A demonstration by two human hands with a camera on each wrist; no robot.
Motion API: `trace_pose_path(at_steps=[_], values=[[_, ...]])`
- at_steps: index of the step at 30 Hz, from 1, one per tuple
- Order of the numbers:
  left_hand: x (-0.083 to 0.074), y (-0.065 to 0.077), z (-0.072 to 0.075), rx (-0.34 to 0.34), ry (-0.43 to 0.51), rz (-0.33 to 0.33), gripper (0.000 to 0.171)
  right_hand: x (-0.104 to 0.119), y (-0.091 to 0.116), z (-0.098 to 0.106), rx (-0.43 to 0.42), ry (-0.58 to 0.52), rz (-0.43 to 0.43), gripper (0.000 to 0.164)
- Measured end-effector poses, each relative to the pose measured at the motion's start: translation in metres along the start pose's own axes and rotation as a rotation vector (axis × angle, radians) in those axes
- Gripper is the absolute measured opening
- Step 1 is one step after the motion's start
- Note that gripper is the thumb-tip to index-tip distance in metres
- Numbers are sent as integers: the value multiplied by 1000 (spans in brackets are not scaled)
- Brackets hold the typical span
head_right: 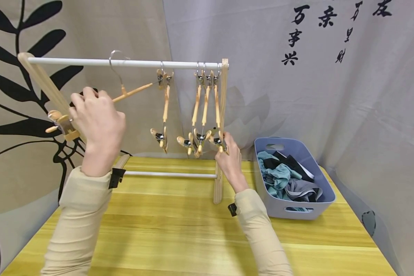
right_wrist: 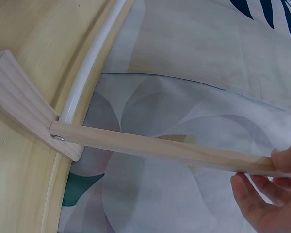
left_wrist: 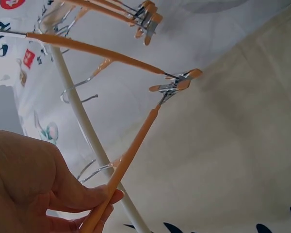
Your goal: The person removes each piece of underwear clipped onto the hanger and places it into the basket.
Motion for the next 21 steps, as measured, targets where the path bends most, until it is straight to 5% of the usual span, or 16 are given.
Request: trace_pose_path(at_steps=[12, 18, 21], values=[[-10, 10, -8, 24, -16, -33, 29, 1, -1, 1, -20, 9, 10, 47], [-13, 15, -12, -12, -6, -58, 25, -2, 1, -4, 22, -1, -15, 55], [-14, 18, -14, -44, 9, -69, 24, -1, 0, -2, -20, 10, 5, 56]])
Point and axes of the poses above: each hand's wrist, its own y-axis away from the middle knuckle, its own z-axis out of the back of the hand, x = y × z, the point moved 7 cm from there along -y, towards the middle knuckle, and after that the axes turned 4 degrees about z, right-handed, at the moved point
